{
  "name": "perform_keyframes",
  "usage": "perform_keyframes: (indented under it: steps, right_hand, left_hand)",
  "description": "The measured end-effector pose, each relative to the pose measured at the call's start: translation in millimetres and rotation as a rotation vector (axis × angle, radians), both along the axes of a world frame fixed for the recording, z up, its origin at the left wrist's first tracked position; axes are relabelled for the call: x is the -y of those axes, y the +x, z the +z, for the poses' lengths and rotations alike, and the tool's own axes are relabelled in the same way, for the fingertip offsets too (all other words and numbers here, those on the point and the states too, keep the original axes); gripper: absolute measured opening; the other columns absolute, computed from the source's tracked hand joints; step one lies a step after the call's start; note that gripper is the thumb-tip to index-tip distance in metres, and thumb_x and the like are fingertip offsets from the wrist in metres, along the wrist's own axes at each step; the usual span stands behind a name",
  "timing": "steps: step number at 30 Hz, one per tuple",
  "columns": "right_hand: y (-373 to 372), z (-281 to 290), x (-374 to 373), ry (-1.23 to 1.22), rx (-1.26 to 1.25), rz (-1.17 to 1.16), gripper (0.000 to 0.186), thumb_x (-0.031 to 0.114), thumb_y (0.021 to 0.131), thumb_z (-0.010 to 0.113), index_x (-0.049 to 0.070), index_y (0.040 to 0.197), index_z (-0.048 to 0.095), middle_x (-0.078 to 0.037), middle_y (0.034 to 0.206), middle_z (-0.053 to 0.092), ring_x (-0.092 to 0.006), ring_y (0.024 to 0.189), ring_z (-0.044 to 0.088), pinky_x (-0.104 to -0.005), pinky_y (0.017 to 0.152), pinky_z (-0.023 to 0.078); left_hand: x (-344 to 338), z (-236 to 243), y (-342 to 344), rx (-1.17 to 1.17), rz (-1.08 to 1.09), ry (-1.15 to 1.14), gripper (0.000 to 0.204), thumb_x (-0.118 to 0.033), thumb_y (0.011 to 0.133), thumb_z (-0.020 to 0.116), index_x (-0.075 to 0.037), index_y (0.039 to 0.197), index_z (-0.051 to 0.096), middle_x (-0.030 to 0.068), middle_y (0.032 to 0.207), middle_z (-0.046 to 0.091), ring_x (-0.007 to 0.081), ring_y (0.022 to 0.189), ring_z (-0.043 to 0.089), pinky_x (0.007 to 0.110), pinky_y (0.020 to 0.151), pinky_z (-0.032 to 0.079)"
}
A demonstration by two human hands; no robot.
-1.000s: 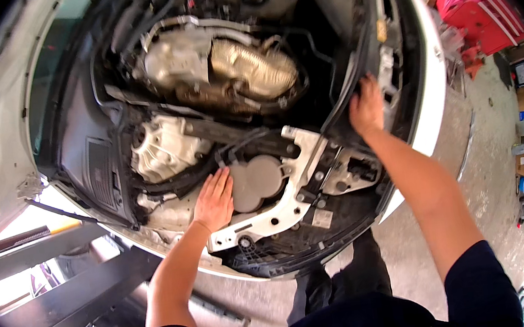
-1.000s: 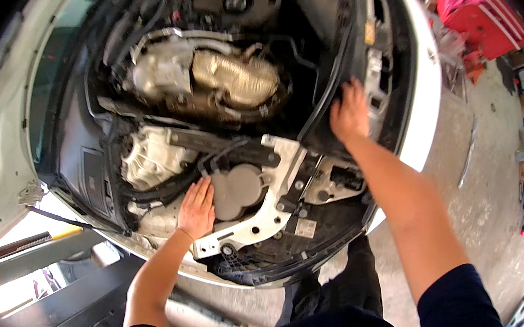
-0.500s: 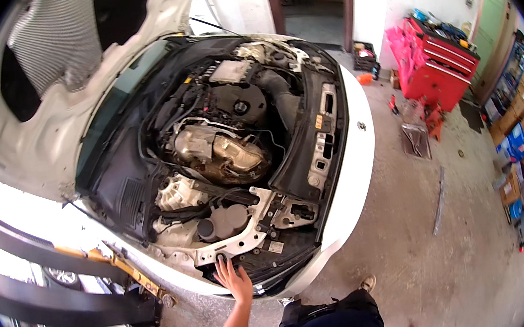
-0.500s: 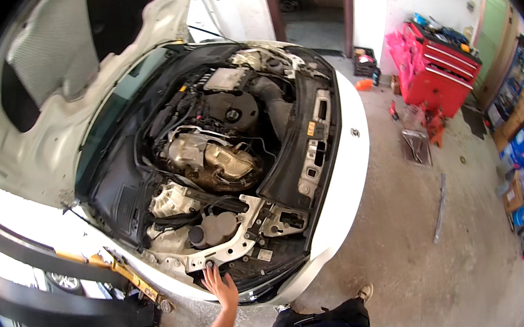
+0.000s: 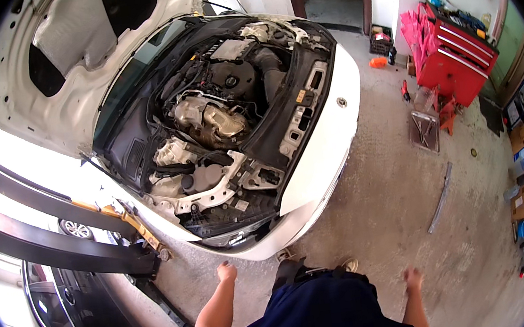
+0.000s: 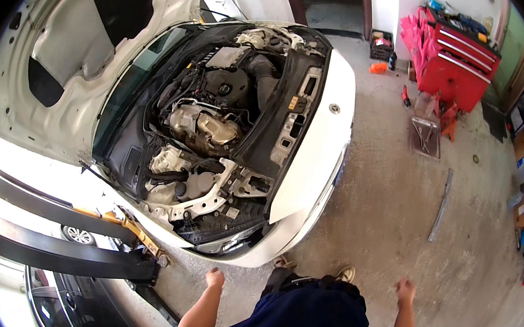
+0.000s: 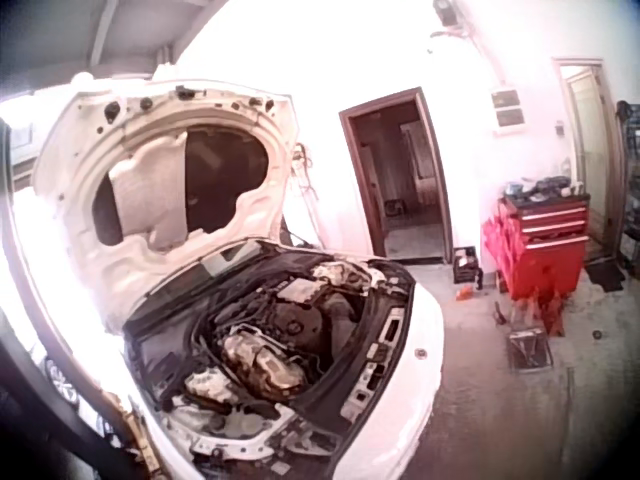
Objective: The person picks up a plastic air intake component from a storage area and installs it into the engine bay of a car, connecting a hose and fitting it into place before closing the hood.
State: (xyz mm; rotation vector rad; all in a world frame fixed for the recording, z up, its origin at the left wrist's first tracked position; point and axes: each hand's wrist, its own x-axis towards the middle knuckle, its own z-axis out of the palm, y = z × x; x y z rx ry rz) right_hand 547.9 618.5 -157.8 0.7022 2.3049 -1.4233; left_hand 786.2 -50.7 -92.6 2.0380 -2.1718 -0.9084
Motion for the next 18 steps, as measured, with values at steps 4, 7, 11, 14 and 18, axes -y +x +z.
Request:
perform_keyframes:
  steps: [4, 7, 11, 14, 18]
  right_hand:
    - [-84.7, 66.5, 9.0, -0.294, -0.336, -0.129, 0.025, 0.024, 0.095, 0.059, 0.006, 0.077, 0.059, 0.003, 0.069, 0.052, -0.009, 0.064, 0.049, -0.0278, 0.058, 0.042]
    - [-61.8, 76.8, 53.6, -0.044, -0.288, -0.064, 0.027, 0.025, 0.094, 0.062, 0.003, 0.078, 0.062, 0.001, 0.07, 0.057, -0.011, 0.063, 0.051, -0.0283, 0.06, 0.044]
    - [36.3, -18.7, 20.9, 0.056, 0.174, -0.167, 0.027, 0.028, 0.092, 0.062, 0.005, 0.078, 0.067, -0.006, 0.067, 0.065, -0.0151, 0.058, 0.055, -0.0327, 0.056, 0.044]
    - [155.9, -87.4, -14.6, 0.061, 0.743, 0.146, 0.067, 0.057, 0.1, 0.029, 0.011, 0.069, 0.066, -0.006, 0.057, 0.058, -0.0191, 0.058, 0.061, -0.0371, 0.061, 0.052]
    - [290.7, -146.8, -43.5, 0.377, 0.666, 0.291, 0.05, 0.047, 0.096, 0.041, 0.008, 0.076, 0.065, -0.01, 0.072, 0.068, -0.0247, 0.075, 0.067, -0.0381, 0.072, 0.052]
  left_hand:
    - [-55.6, -8.8, -47.5, -0.005, -0.202, 0.131, 0.047, -0.019, 0.077, 0.063, -0.001, 0.121, 0.066, 0.0219, 0.107, 0.071, 0.0336, 0.102, 0.068, 0.038, 0.091, 0.052]
    - [-50.7, -24.9, -10.3, -0.008, -0.285, 0.166, 0.047, -0.022, 0.079, 0.063, -0.002, 0.122, 0.065, 0.0217, 0.108, 0.071, 0.0332, 0.104, 0.067, 0.038, 0.092, 0.052]
    - [-76.7, -37.2, -21.3, 0.09, -0.354, 0.342, 0.05, -0.024, 0.08, 0.064, -0.004, 0.125, 0.064, 0.0215, 0.111, 0.07, 0.0339, 0.106, 0.066, 0.039, 0.095, 0.05]
    - [-56.4, -52.6, -11.5, 0.088, -0.363, 0.312, 0.051, -0.027, 0.08, 0.065, -0.004, 0.126, 0.063, 0.0213, 0.11, 0.07, 0.0343, 0.105, 0.067, 0.04, 0.094, 0.051]
    - [2.1, -34.3, -22.6, 0.05, -0.392, 0.064, 0.042, -0.028, 0.084, 0.064, -0.005, 0.119, 0.066, 0.022, 0.1, 0.071, 0.0345, 0.098, 0.069, 0.044, 0.088, 0.052]
